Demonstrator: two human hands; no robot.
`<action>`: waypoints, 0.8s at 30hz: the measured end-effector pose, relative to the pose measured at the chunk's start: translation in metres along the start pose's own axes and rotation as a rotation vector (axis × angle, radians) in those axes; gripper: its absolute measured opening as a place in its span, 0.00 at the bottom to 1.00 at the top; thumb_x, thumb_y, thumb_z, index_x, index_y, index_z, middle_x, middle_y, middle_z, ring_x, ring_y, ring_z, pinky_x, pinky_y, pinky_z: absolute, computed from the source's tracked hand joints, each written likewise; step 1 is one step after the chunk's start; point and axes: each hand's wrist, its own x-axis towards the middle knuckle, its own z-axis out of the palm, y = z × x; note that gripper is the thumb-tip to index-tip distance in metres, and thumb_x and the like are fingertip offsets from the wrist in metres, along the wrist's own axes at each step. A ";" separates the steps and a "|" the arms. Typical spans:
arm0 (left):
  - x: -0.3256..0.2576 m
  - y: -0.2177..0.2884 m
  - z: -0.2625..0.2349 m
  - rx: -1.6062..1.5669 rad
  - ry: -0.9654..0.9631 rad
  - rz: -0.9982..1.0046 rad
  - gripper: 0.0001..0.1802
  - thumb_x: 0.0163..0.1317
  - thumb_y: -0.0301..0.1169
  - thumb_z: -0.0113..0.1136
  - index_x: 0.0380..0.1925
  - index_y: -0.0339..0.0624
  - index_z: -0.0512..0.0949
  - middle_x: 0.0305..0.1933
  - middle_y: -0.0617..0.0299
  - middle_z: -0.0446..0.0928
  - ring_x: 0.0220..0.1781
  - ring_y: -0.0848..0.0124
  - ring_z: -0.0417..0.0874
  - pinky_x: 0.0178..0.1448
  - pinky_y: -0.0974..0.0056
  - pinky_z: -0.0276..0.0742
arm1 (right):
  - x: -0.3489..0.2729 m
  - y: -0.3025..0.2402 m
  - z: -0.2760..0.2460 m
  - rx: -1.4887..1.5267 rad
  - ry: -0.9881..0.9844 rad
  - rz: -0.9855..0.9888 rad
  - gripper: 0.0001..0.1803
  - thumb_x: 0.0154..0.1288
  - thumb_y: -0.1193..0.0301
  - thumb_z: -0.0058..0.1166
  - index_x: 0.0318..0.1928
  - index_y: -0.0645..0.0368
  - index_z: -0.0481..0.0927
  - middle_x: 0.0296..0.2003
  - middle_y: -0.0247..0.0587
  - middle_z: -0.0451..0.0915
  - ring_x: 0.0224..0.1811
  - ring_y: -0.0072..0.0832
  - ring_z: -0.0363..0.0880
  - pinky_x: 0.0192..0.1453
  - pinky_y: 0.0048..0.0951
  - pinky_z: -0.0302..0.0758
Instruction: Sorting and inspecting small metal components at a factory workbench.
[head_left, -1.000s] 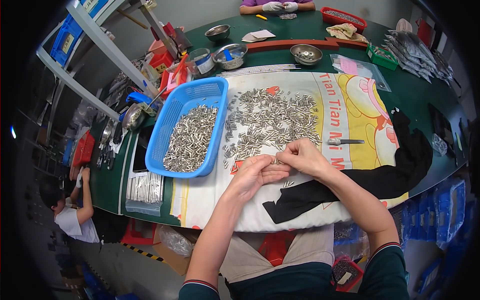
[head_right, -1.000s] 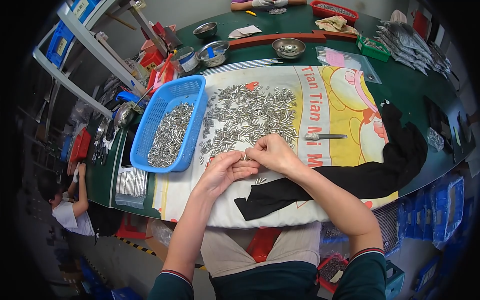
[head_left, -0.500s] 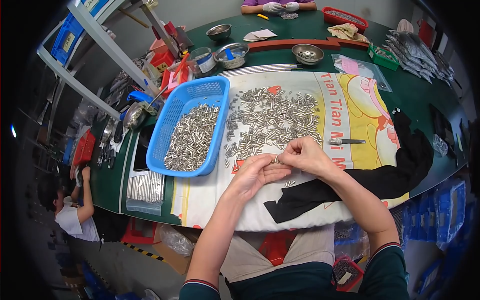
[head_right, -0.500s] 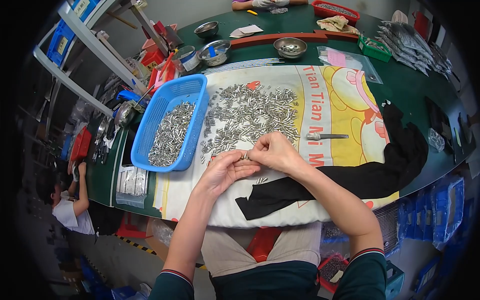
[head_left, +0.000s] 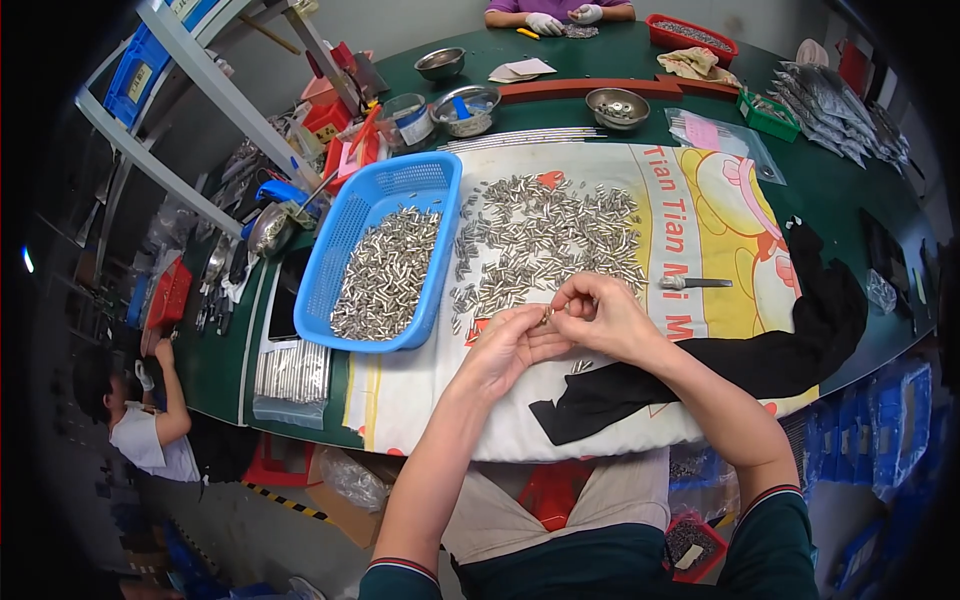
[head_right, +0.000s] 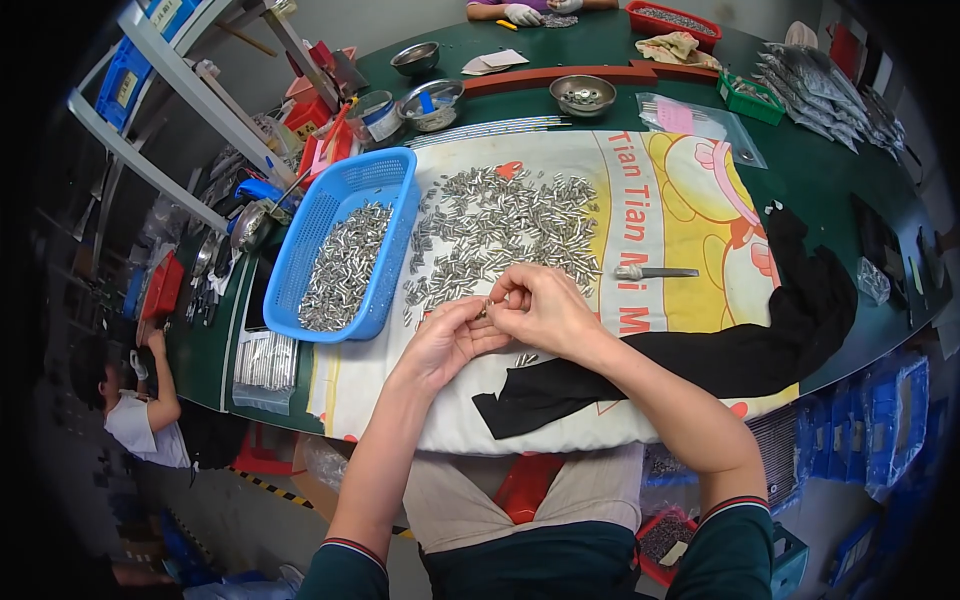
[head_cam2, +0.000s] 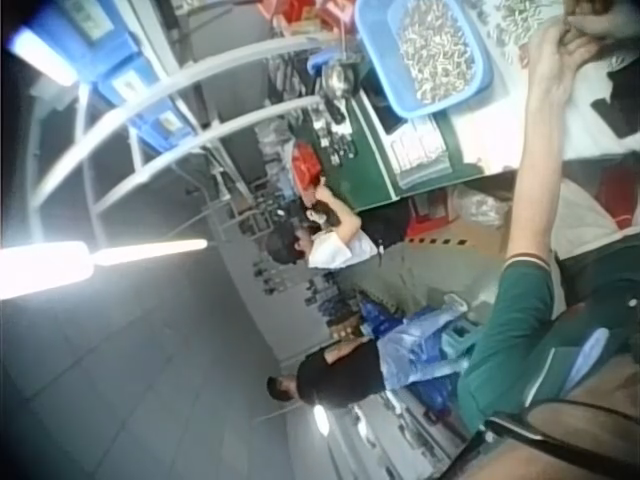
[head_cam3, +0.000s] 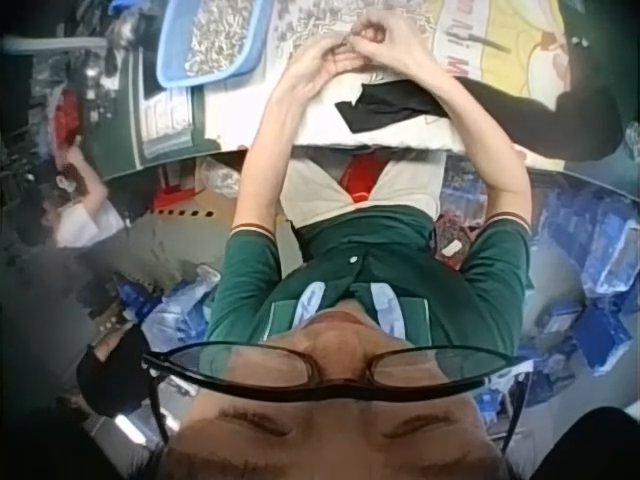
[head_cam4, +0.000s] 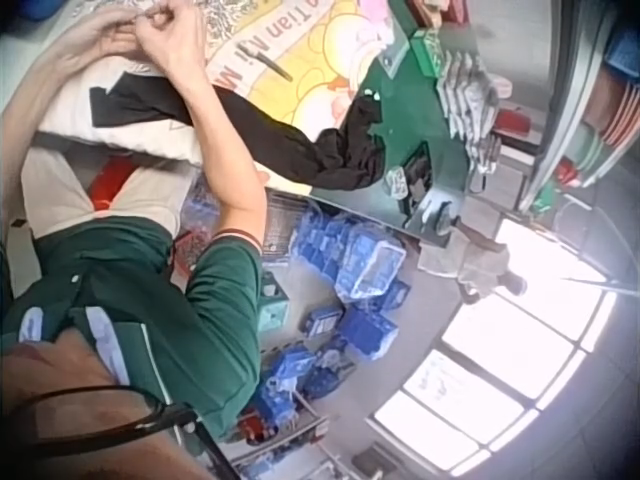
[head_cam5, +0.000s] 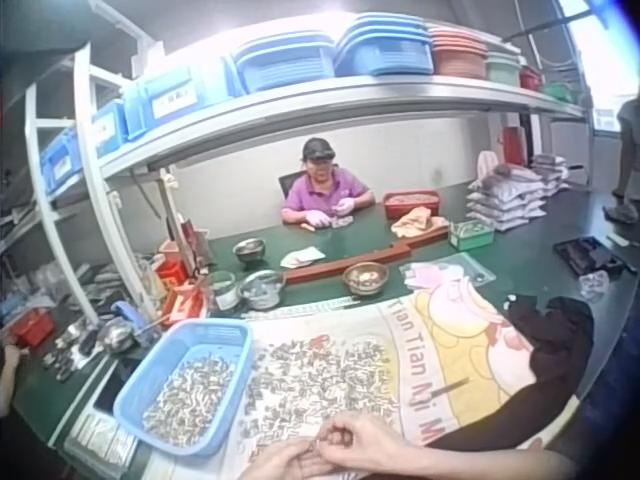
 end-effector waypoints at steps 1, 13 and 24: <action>0.000 0.000 0.000 -0.001 0.000 0.000 0.15 0.67 0.29 0.41 0.43 0.27 0.71 0.44 0.42 0.76 0.48 0.55 0.80 0.55 0.57 0.77 | -0.001 -0.001 0.000 0.013 -0.002 0.019 0.08 0.52 0.71 0.58 0.29 0.64 0.78 0.18 0.26 0.72 0.20 0.11 0.65 0.24 0.17 0.64; 0.001 0.001 -0.002 -0.048 -0.006 -0.017 0.15 0.68 0.30 0.41 0.41 0.26 0.70 0.43 0.40 0.76 0.47 0.52 0.80 0.54 0.56 0.78 | 0.003 0.002 -0.003 0.066 0.046 0.103 0.09 0.54 0.71 0.54 0.28 0.67 0.80 0.19 0.35 0.78 0.21 0.16 0.70 0.27 0.23 0.70; 0.000 0.000 -0.009 0.114 -0.127 0.045 0.14 0.69 0.35 0.44 0.41 0.34 0.72 0.31 0.58 0.78 0.23 0.80 0.71 0.25 0.76 0.65 | 0.006 0.001 -0.008 0.055 0.159 0.030 0.07 0.55 0.74 0.53 0.28 0.67 0.79 0.19 0.33 0.76 0.19 0.15 0.67 0.25 0.22 0.67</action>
